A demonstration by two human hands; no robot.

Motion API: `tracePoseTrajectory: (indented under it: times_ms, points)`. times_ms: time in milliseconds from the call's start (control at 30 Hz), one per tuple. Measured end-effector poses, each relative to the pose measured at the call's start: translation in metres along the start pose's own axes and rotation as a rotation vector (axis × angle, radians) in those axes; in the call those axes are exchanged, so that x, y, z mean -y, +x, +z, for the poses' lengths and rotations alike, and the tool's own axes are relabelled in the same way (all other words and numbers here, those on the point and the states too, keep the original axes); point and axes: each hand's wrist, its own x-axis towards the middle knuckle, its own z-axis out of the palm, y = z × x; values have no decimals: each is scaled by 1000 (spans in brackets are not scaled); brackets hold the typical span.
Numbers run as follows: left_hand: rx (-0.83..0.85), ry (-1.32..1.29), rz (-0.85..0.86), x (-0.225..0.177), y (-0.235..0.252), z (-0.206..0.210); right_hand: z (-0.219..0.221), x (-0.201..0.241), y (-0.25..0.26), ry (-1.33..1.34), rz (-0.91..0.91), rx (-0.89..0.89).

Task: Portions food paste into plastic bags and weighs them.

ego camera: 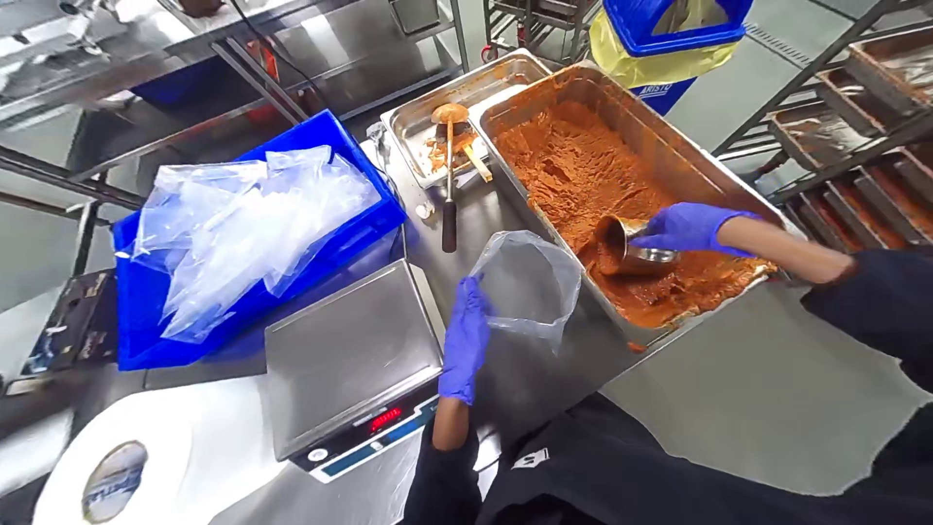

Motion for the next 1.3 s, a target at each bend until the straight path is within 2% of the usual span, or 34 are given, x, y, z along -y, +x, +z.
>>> tracePoseTrajectory:
  times_ms: [100,200,267,400,500,567,633,700,833,933,1033,1167,1233,1300]
  points:
    - [-43,38,-4,-1,-2,-2,10,22,-1,4,73,83]
    - [-77,65,17,-2,-2,-4,21,35,-11,-14,39,197]
    - [-87,48,22,1,-4,-4,23,34,-13,16,29,173]
    - [-125,22,10,3,-5,-6,-9,6,-6,218,51,-44]
    - [-120,-25,37,6,-6,-7,-39,-8,7,85,-10,-98]
    - [-107,-37,36,6,-7,-6,-43,-7,21,-151,-29,-90]
    - [-94,-46,28,4,-5,-4,-35,-4,37,-367,-108,-75]
    - [-89,-11,21,3,-5,-3,-16,5,48,-469,-203,-17]
    - [-109,33,35,6,-6,-2,19,37,42,-461,-386,217]
    - [-111,42,15,5,-5,0,34,30,35,-278,-459,265]
    - [-104,29,-2,2,-4,2,31,17,19,78,-339,232]
    - [-56,30,-1,-3,-1,6,29,2,-17,529,-88,-8]
    - [-24,42,-27,-9,0,7,33,-1,-35,744,28,-182]
    - [-5,84,-59,-16,1,8,39,-7,-48,969,71,-373]
